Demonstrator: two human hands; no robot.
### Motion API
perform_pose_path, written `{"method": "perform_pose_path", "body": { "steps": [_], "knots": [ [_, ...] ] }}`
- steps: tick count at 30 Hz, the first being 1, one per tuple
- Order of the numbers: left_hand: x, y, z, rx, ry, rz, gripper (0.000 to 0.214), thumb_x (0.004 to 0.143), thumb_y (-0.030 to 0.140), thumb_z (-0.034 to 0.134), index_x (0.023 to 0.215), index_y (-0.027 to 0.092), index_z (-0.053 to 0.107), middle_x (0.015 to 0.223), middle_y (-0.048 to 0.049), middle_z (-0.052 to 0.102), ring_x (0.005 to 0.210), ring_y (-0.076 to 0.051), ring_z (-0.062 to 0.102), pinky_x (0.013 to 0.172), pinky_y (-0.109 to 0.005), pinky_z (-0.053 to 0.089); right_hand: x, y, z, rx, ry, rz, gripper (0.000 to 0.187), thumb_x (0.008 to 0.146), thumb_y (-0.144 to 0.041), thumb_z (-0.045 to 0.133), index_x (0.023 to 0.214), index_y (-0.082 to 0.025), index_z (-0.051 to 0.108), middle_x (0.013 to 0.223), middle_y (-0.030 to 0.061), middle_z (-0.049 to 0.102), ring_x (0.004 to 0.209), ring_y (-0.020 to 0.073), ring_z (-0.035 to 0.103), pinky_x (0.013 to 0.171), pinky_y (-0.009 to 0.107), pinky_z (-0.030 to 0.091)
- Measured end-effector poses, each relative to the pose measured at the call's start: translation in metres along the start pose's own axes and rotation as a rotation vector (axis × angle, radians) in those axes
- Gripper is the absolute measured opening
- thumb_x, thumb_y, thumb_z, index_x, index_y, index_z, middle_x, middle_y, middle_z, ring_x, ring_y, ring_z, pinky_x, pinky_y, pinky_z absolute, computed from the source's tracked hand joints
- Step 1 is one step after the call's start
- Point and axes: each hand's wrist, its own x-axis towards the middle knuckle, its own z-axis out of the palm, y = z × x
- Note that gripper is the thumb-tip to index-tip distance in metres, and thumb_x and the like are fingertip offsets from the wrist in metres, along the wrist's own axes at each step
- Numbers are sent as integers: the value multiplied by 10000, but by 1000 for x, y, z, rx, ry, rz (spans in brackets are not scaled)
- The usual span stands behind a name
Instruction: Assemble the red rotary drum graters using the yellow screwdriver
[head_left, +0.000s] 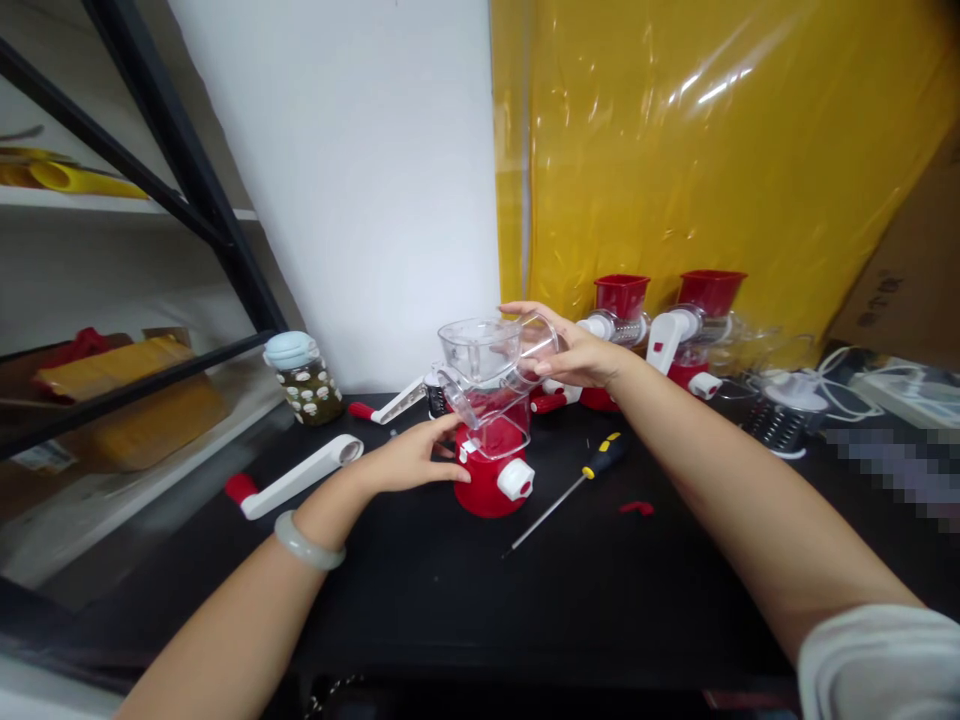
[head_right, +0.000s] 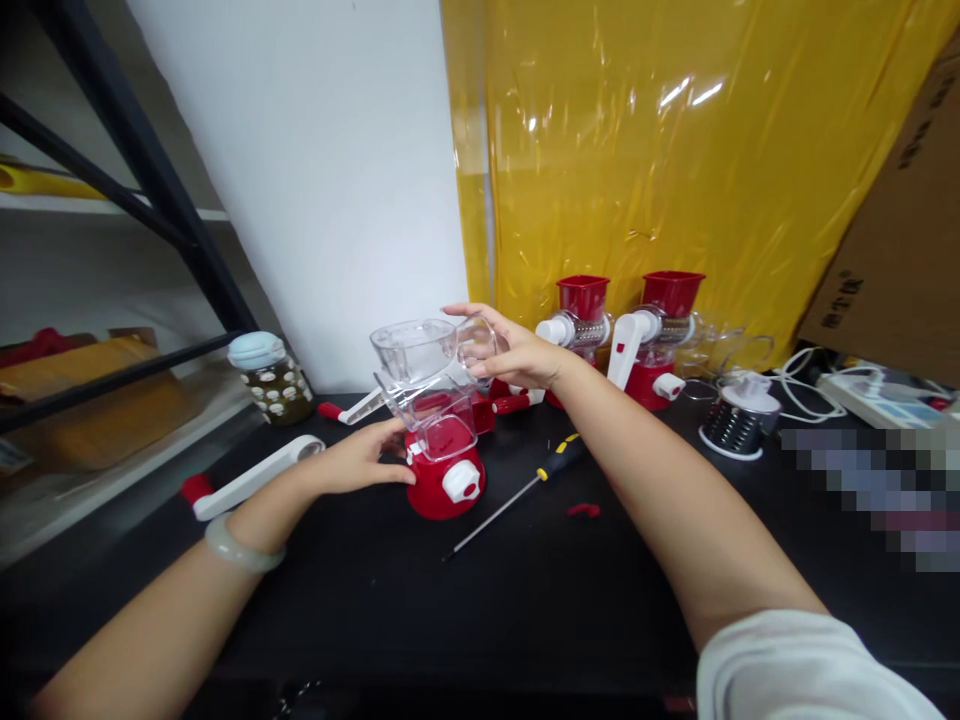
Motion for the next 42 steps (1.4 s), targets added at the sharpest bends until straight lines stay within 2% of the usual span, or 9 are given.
{"method": "perform_pose_path", "body": {
  "steps": [5, 9, 14, 17, 22, 26, 32, 37, 42],
  "knots": [
    [0, 0, 1, -13, -2, 10, 727, 797, 356, 772, 1429, 240, 433, 1373, -118, 592, 1202, -269, 606, 1010, -438, 495, 1, 1, 2, -28, -5, -31, 856, 608, -132, 849, 1337, -299, 433, 1153, 27, 582, 1056, 168, 605, 942, 336, 495],
    [-1, 0, 1, -3, 40, -5, 799, 740, 381, 810, 1435, 231, 446, 1403, -146, 564, 1234, -305, 583, 1034, -494, 471, -2, 4, 2, -52, 35, -73, 840, 585, -140, 865, 1302, -304, 459, 1129, 16, 583, 1016, 162, 611, 928, 346, 514],
    [-4, 8, 4, 188, 144, 35, 902, 648, 437, 856, 1440, 267, 459, 1431, -135, 521, 1311, -337, 507, 1103, -520, 397, -8, 1, 0, -145, 135, -57, 751, 606, -200, 872, 1238, -315, 483, 1137, 21, 597, 1016, 188, 618, 963, 425, 511],
    [-4, 18, 11, 281, 148, 45, 828, 650, 465, 842, 1377, 254, 506, 1346, -114, 556, 1255, -317, 541, 1099, -494, 399, -13, -3, -3, -210, 207, -49, 724, 597, -219, 881, 1206, -298, 497, 1096, 20, 612, 968, 183, 628, 910, 408, 538],
    [-2, 24, 21, 165, 211, -84, 709, 614, 484, 856, 1163, 216, 495, 1163, -94, 651, 1058, -293, 647, 941, -478, 504, -15, -8, -5, -227, 335, -83, 634, 606, -282, 889, 1128, -297, 529, 1060, 6, 633, 980, 187, 642, 888, 389, 549],
    [-1, 19, 22, 220, 325, -177, 762, 526, 550, 880, 1068, 209, 467, 1161, -112, 629, 1069, -329, 634, 897, -486, 518, -14, -10, -3, -237, 404, -129, 610, 603, -314, 888, 1102, -300, 538, 1086, -7, 629, 975, 184, 660, 930, 409, 539],
    [-2, 21, 24, 301, 351, -132, 924, 565, 600, 848, 1293, 212, 431, 1322, -146, 554, 1186, -359, 582, 983, -501, 484, -10, -1, 0, -297, 378, -120, 626, 598, -318, 894, 1100, -277, 522, 1018, 3, 650, 972, 194, 654, 917, 411, 542],
    [-1, 22, 24, 320, 345, -102, 879, 586, 593, 841, 1294, 211, 488, 1301, -132, 588, 1171, -355, 592, 1004, -516, 473, -7, 10, 1, -255, 305, -89, 638, 611, -294, 884, 1119, -289, 498, 1031, 6, 629, 954, 177, 644, 870, 371, 550],
    [2, 17, 22, 272, 337, -21, 873, 621, 545, 842, 1333, 217, 458, 1353, -123, 582, 1233, -353, 568, 1068, -521, 436, -5, 14, 7, -208, 242, -102, 660, 620, -269, 870, 1154, -304, 483, 1086, 12, 597, 984, 177, 618, 911, 390, 534]
  ]
}}
